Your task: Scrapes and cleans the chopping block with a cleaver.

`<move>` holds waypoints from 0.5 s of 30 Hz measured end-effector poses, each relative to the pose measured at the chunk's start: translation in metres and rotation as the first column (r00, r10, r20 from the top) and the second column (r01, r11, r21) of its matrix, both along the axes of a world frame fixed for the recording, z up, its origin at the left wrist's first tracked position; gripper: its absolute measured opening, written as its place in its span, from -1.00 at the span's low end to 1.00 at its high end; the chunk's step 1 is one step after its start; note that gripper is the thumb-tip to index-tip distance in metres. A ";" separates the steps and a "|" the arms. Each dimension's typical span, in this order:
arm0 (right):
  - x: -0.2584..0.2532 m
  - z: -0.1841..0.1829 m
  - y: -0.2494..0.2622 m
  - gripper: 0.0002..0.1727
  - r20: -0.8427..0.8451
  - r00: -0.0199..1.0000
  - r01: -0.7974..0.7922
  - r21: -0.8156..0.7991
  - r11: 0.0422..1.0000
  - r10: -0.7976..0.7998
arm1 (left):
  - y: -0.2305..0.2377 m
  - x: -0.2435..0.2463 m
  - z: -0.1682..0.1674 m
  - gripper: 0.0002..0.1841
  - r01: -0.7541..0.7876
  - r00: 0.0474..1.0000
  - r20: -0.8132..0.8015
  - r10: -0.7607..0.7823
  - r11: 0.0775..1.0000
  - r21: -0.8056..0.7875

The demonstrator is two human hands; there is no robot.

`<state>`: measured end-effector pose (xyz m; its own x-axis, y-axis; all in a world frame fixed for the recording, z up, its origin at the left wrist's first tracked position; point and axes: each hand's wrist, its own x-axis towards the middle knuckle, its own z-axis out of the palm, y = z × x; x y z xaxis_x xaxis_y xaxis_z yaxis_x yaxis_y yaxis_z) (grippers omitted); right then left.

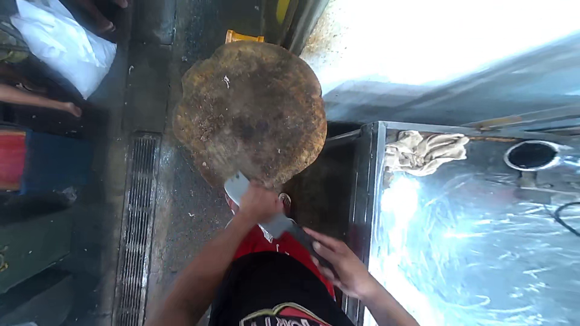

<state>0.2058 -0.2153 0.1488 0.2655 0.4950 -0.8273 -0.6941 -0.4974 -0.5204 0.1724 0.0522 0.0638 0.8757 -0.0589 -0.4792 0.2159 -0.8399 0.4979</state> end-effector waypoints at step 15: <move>-0.014 -0.005 -0.003 -0.38 -0.078 0.997 0.023 0.014 1.000 -0.022 | -0.002 -0.020 0.003 -0.42 -0.007 1.000 -0.018 0.007 1.000 -0.001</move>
<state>0.1918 -0.2187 0.1436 0.2123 0.5021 -0.8383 -0.7436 -0.4736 -0.4720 0.1526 0.0504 0.0669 0.8673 -0.0533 -0.4950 0.2308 -0.8379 0.4946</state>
